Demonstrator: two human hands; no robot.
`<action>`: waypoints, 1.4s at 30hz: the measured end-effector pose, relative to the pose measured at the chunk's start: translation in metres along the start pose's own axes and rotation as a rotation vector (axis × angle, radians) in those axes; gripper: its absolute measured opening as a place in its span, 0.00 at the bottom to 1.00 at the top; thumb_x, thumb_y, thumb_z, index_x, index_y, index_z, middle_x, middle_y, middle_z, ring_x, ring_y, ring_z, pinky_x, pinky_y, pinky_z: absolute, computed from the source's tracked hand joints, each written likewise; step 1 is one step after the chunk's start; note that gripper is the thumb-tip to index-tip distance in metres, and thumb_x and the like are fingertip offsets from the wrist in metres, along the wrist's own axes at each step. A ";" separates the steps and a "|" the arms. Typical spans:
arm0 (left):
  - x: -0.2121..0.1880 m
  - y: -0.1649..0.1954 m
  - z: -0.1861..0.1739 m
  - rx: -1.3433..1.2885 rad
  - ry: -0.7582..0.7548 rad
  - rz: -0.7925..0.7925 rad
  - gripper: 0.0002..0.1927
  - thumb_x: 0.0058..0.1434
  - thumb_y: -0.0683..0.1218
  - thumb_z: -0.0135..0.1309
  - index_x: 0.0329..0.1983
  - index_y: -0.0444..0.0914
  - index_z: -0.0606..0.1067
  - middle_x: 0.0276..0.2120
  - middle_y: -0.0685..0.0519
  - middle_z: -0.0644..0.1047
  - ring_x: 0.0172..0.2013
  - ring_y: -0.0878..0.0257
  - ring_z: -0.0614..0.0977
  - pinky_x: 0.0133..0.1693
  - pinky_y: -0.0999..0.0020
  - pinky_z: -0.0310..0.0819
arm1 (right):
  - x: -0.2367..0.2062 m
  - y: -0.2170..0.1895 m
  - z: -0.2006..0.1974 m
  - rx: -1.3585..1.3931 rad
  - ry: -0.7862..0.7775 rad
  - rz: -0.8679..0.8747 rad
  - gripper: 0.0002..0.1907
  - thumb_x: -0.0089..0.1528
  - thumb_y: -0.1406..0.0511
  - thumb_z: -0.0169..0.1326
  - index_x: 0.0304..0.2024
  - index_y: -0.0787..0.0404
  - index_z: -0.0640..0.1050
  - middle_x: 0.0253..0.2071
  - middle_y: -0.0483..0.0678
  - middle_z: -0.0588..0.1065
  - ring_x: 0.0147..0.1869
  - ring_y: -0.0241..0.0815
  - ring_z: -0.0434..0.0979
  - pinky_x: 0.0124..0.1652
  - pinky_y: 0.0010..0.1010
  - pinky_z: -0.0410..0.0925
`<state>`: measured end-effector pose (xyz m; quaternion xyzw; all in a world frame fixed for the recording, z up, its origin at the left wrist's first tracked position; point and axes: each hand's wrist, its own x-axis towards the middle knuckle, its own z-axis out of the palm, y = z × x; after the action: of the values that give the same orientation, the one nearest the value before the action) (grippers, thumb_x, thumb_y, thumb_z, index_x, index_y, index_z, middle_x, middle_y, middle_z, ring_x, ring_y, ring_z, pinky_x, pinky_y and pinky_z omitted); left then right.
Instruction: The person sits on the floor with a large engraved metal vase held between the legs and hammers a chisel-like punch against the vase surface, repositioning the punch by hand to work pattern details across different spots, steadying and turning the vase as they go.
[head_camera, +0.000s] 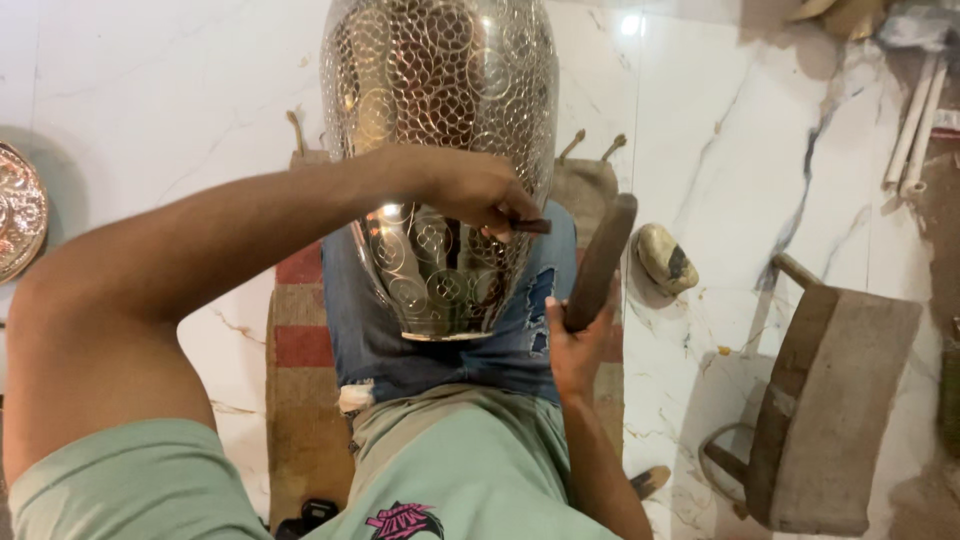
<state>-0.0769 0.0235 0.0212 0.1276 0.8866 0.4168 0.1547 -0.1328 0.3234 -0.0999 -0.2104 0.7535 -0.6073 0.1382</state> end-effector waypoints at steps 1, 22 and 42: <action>-0.003 0.000 0.002 -0.032 0.030 -0.006 0.17 0.64 0.46 0.55 0.55 0.39 0.78 0.32 0.52 0.83 0.30 0.63 0.83 0.35 0.59 0.77 | 0.005 0.001 -0.003 -0.140 -0.002 -0.120 0.37 0.59 0.70 0.68 0.67 0.64 0.65 0.41 0.48 0.73 0.44 0.41 0.74 0.47 0.34 0.71; -0.051 0.027 0.074 -0.182 1.129 -0.378 0.21 0.64 0.44 0.59 0.59 0.35 0.75 0.37 0.44 0.82 0.35 0.57 0.85 0.39 0.62 0.78 | 0.168 -0.221 0.016 -1.405 -0.960 -0.628 0.41 0.68 0.64 0.51 0.78 0.33 0.50 0.42 0.54 0.77 0.30 0.54 0.83 0.32 0.43 0.77; -0.042 0.019 0.060 -0.232 1.026 -0.305 0.26 0.62 0.44 0.64 0.62 0.37 0.71 0.43 0.46 0.83 0.42 0.57 0.86 0.47 0.62 0.79 | 0.150 -0.135 0.006 -0.883 -0.704 -0.480 0.50 0.61 0.65 0.64 0.77 0.41 0.49 0.41 0.58 0.80 0.37 0.56 0.84 0.41 0.48 0.77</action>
<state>-0.0132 0.0622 0.0069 -0.2401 0.8048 0.4936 -0.2258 -0.2407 0.2219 0.0376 -0.5998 0.7746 -0.1458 0.1380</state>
